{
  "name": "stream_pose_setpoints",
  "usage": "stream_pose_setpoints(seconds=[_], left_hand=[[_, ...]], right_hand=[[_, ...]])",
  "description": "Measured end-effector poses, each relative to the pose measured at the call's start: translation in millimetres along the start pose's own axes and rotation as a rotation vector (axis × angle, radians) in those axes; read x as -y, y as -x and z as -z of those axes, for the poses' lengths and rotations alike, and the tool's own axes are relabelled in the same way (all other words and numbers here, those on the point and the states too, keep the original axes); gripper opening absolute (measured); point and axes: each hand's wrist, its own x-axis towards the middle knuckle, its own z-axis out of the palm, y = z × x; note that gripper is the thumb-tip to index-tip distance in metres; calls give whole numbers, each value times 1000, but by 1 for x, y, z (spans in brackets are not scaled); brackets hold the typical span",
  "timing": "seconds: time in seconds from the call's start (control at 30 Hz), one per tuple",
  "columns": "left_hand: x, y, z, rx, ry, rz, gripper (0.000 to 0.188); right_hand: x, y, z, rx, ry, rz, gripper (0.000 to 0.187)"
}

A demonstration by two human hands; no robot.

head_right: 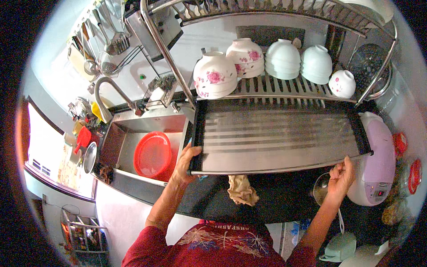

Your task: The person cleans a metal baking tray in a kitchen sink. They scrub the tray with a sponge, rinse it under running water, and dry it with a cloth. Finally, the person places the clean tray into a dish rack.

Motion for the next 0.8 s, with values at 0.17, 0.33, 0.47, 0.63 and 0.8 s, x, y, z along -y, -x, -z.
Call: stream_pose_setpoints(seconds=[0.17, 0.33, 0.47, 0.63, 0.8], left_hand=[[-10, -9, -9, -60, -32, 9, 28], [-13, -24, 0, -48, 16, -6, 29], [-10, -41, 9, -56, 73, -23, 31], [-12, -60, 9, 30, 56, -10, 43], [-6, -78, 19, -40, 85, -12, 29]], right_hand=[[-2, -6, -2, 25, 16, 8, 22], [-11, -10, -15, 3, 1, 19, 24], [-18, -15, -22, 21, 8, 38, 23], [-16, -15, -34, -20, 7, 49, 23], [-39, -38, -39, -15, -38, 37, 17]])
